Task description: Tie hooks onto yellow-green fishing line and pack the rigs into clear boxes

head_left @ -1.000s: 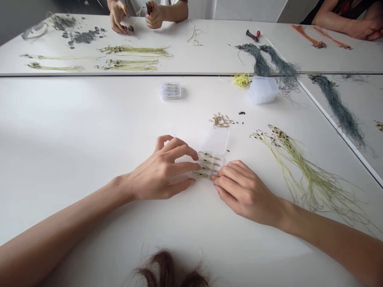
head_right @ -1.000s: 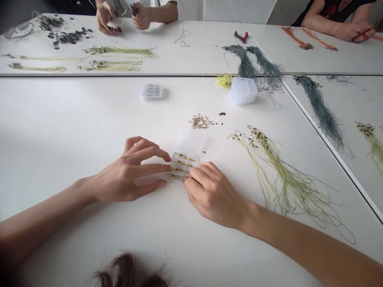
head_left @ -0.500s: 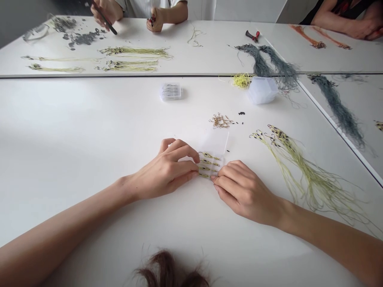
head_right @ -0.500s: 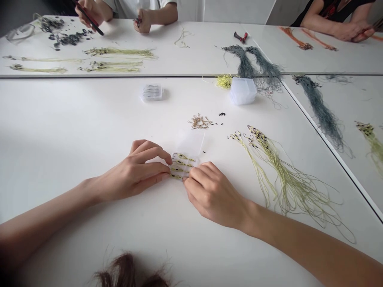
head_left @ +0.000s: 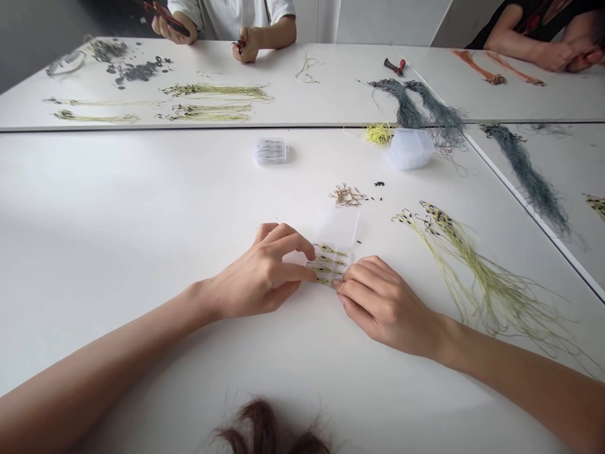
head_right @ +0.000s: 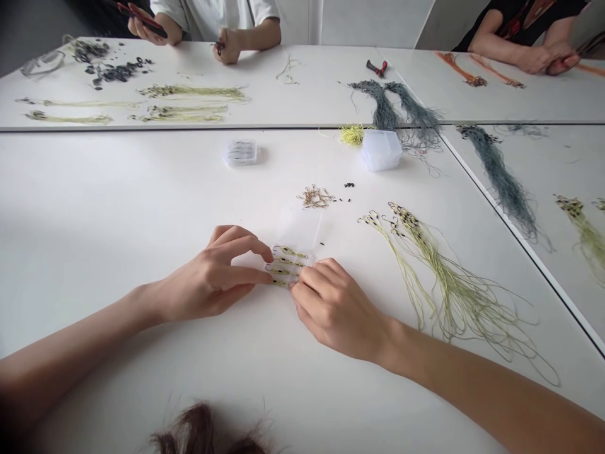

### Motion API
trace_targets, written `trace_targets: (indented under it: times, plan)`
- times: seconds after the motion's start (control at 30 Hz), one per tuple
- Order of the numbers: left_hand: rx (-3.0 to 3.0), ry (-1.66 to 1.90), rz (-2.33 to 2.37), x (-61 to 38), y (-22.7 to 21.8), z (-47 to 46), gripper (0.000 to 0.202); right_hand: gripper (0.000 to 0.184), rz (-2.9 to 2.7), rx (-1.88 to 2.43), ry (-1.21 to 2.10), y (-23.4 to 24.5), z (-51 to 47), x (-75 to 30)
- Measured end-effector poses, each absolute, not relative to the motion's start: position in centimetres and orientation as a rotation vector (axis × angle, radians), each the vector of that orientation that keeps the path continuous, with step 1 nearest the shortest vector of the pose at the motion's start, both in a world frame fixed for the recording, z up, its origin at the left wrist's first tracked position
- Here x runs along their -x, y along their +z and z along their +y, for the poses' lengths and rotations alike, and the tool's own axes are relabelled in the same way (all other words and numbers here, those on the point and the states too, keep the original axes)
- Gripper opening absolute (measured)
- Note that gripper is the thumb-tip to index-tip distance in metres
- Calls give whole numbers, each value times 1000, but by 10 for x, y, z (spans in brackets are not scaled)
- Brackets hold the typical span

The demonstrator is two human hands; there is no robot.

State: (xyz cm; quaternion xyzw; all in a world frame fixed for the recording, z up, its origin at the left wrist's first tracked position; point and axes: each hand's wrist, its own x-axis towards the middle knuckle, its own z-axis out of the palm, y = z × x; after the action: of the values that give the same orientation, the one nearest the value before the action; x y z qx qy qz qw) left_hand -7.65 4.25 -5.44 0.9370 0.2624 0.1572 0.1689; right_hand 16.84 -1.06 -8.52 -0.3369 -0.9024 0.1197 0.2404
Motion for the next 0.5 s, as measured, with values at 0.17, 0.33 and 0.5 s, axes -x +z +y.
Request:
trace_targets:
  times: [0.17,0.33,0.5]
  plan:
    - [-2650,464,707,83,-52,48,33,15,-2458,914,329,-85,-11,-168]
    - [-2534,572,797,86,-50,52,28,15,-2442,897,318,-88,-10,-168]
    - [-2546,529,788,82,-49,48,20,15,-2425,889,311,-91,-10,-169]
